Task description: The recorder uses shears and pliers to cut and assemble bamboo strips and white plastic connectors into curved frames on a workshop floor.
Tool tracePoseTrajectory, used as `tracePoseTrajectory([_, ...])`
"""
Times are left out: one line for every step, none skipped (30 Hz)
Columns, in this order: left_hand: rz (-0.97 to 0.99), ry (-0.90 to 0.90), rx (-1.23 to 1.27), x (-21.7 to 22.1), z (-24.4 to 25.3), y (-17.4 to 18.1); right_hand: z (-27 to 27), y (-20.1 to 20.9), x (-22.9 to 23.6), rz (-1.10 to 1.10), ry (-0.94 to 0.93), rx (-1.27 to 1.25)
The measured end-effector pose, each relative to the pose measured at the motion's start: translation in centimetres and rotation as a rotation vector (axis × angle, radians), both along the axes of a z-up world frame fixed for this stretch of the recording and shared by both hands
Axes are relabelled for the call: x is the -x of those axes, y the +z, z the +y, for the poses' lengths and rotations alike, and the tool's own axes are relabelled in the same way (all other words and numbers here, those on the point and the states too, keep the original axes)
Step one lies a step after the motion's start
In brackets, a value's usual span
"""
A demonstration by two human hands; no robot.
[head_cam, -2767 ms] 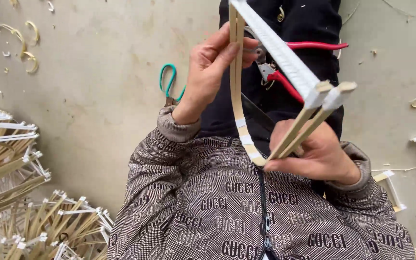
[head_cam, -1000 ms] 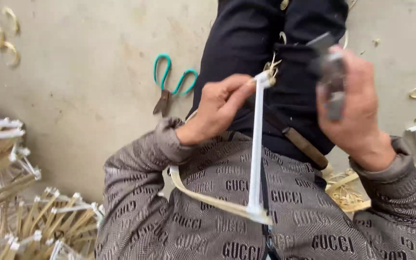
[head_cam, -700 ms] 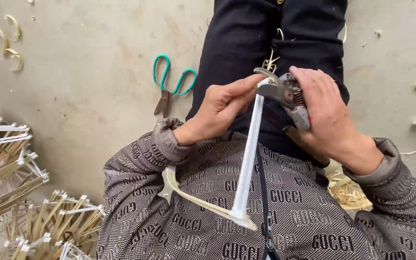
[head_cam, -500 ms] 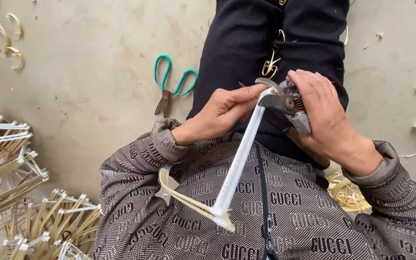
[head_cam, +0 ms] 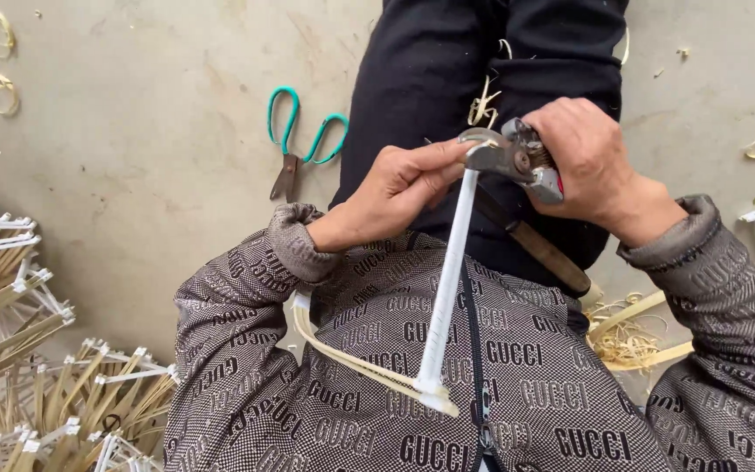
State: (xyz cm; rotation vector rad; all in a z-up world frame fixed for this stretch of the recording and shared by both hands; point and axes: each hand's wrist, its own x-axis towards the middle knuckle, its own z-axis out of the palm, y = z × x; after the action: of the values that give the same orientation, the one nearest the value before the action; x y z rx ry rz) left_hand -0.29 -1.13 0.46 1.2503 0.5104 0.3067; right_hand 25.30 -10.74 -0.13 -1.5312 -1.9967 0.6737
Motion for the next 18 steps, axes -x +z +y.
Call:
tracePoseTrajectory([-0.007,-0.005,0.002,-0.2,0.2,0.2,-0.2,-1.5,-0.9,-0.007,-0.005,0.002])
tracePoseTrajectory([0.038,-0.032,0.031,-0.3,0.5,0.5,-0.4,-3.0,-1.7,-0.023,-0.004,-0.02])
tracePoseTrajectory([0.088,-0.06,0.059,-0.3,0.8,0.8,-0.5,-4.5,-2.4,-0.035,-0.002,-0.043])
tracePoseTrajectory([0.087,-0.065,0.06,0.3,1.4,0.8,-0.8,-4.8,-2.6,-0.036,-0.006,-0.042])
tracePoseTrajectory([0.105,0.011,-0.034,0.8,2.5,0.6,-0.8,-5.1,-2.9,-0.032,-0.064,-0.046])
tracePoseTrajectory([0.12,0.086,-0.129,1.3,3.5,0.5,-0.8,-5.5,-3.1,-0.027,-0.123,-0.051])
tracePoseTrajectory([0.136,0.105,-0.129,2.7,4.2,0.7,-0.4,-4.3,-2.9,-0.013,-0.103,-0.051])
tracePoseTrajectory([0.183,0.248,-0.259,4.2,4.8,0.9,0.0,-3.2,-2.6,0.096,-0.168,0.054])
tracePoseTrajectory([0.211,0.375,-0.401,5.3,6.1,1.0,0.6,-1.9,-2.4,0.193,-0.249,0.147])
tracePoseTrajectory([0.211,0.378,-0.414,6.6,6.6,1.8,1.5,0.1,-1.9,0.195,-0.246,0.135])
tracePoseTrajectory([0.189,0.506,-0.445,7.4,7.4,2.4,2.4,2.3,-1.6,0.424,-0.278,0.281])
tracePoseTrajectory([0.165,0.635,-0.472,8.2,8.3,3.0,3.3,4.5,-1.2,0.655,-0.302,0.425])
tracePoseTrajectory([0.164,0.63,-0.467,7.7,7.2,5.1,3.2,4.7,-0.8,0.654,-0.309,0.428])
tracePoseTrajectory([0.198,0.634,-0.44,7.3,6.0,7.2,3.0,4.9,-0.2,0.851,-0.304,0.494])
tracePoseTrajectory([0.229,0.643,-0.422,6.9,5.0,9.4,3.2,5.0,0.2,1.047,-0.289,0.55])
tracePoseTrajectory([0.224,0.642,-0.426,6.4,5.2,10.2,3.0,3.6,0.7,1.045,-0.289,0.544])
tracePoseTrajectory([0.172,0.492,-0.345,6.0,5.3,11.0,2.6,2.2,1.2,1.087,-0.32,0.501])
tracePoseTrajectory([0.12,0.342,-0.264,5.5,5.4,11.7,2.1,0.8,1.7,1.129,-0.35,0.457])
